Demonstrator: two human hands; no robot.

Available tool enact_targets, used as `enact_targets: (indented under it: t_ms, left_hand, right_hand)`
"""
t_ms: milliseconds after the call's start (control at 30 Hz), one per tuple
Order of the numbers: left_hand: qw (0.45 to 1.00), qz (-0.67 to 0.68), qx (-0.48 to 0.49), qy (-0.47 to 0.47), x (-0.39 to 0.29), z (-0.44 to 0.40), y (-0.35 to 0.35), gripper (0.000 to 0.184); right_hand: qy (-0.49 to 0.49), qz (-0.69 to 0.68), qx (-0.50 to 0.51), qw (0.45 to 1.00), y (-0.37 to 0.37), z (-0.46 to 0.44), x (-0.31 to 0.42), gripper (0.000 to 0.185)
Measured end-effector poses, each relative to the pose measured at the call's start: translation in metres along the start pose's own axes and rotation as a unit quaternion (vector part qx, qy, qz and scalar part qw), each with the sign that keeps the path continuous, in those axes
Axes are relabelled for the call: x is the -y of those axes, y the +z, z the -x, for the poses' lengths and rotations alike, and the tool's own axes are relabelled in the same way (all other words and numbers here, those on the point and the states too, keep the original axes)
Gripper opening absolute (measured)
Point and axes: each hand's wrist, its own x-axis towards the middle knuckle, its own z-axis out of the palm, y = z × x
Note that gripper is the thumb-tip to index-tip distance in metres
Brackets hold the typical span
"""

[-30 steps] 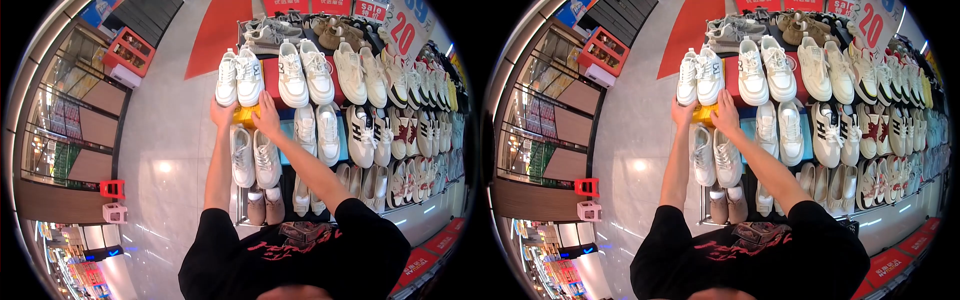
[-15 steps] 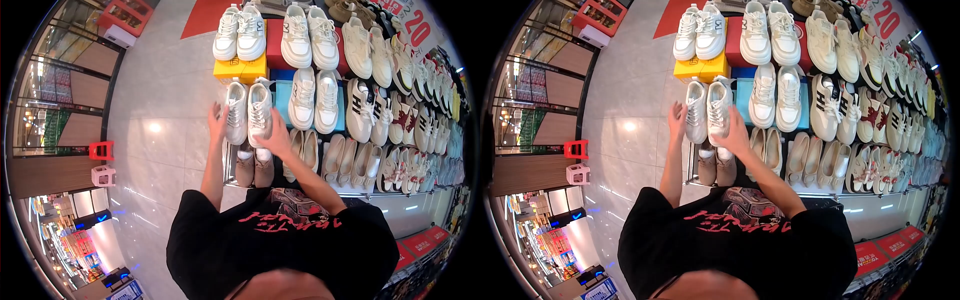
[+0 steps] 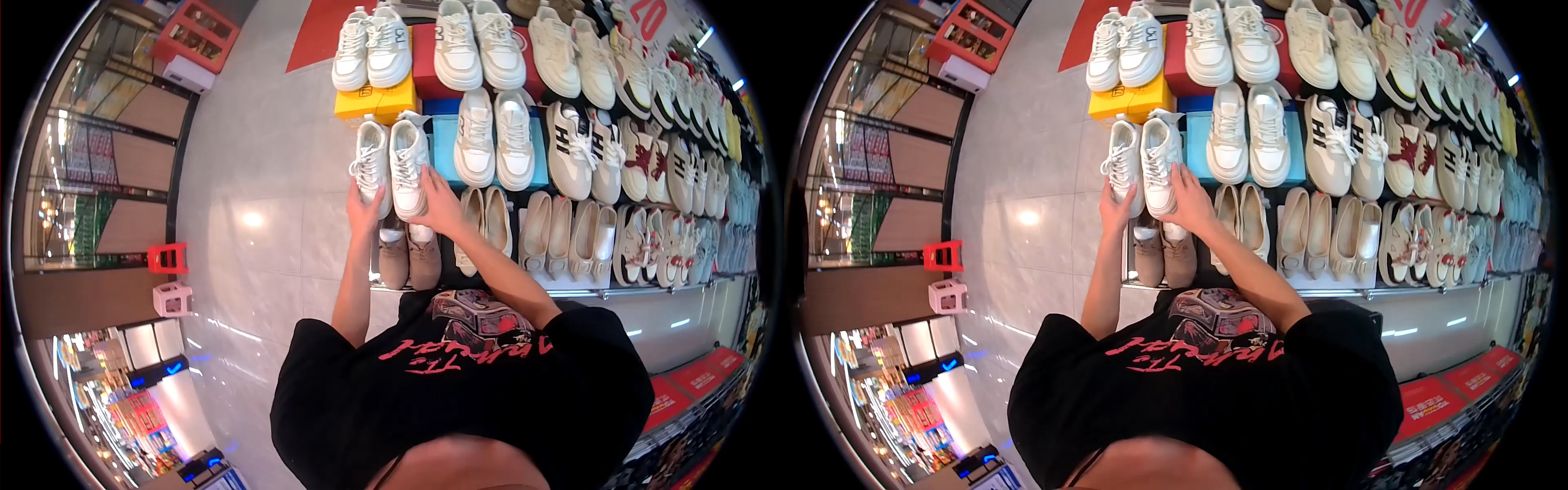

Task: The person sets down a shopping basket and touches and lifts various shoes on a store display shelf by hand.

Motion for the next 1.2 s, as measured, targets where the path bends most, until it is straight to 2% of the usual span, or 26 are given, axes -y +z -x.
enact_targets:
  t_ms: [67, 100, 133, 167, 233, 333, 367, 433, 500, 533, 700, 1200]
  left_hand:
    - [1.0, 0.003, 0.021, -0.005, -0.016, 0.011, 0.006, 0.08]
    - [0.993, -0.06, -0.084, 0.062, -0.022, 0.019, 0.02, 0.078]
    - [0.967, -0.118, -0.188, 0.128, -0.03, 0.024, 0.035, 0.076]
    - [0.968, -0.112, -0.182, 0.134, -0.037, 0.028, 0.047, 0.076]
    - [0.967, -0.096, -0.062, 0.227, -0.057, 0.044, 0.068, 0.076]
    - [0.959, -0.064, 0.065, 0.267, -0.077, 0.052, 0.121, 0.082]
    - [0.963, -0.078, 0.094, 0.24, -0.08, 0.054, 0.137, 0.094]
    - [0.963, -0.079, 0.108, 0.234, -0.06, 0.051, 0.173, 0.1]
    - [0.962, -0.092, 0.118, 0.228, -0.043, 0.044, 0.195, 0.112]
    - [0.961, -0.088, 0.116, 0.234, -0.044, 0.043, 0.198, 0.112]
    - [0.966, -0.069, 0.116, 0.221, -0.042, 0.042, 0.191, 0.107]
    - [0.964, -0.057, 0.161, 0.206, -0.047, 0.042, 0.186, 0.107]
  right_hand:
    - [0.007, -0.081, -0.046, 0.996, -0.021, 0.007, -0.003, 0.103]
    - [-0.004, -0.102, -0.108, 0.989, -0.047, 0.012, 0.004, 0.081]
    - [-0.025, -0.064, -0.205, 0.976, -0.057, 0.014, -0.005, 0.072]
    - [-0.004, -0.048, -0.273, 0.961, -0.072, 0.021, -0.015, 0.068]
    - [0.039, 0.064, -0.357, 0.931, -0.098, 0.03, -0.043, 0.069]
    - [0.153, 0.155, -0.336, 0.916, -0.11, 0.047, -0.072, 0.081]
    - [0.153, 0.159, -0.34, 0.914, -0.108, 0.051, -0.081, 0.081]
    - [0.191, 0.153, -0.272, 0.931, -0.099, 0.058, -0.1, 0.088]
    - [0.153, 0.131, -0.279, 0.939, -0.091, 0.06, -0.125, 0.093]
    - [0.115, 0.103, -0.278, 0.948, -0.093, 0.059, -0.128, 0.098]
    - [0.147, 0.069, -0.225, 0.961, -0.109, 0.055, -0.134, 0.106]
    - [0.165, 0.077, -0.266, 0.947, -0.098, 0.063, -0.122, 0.1]
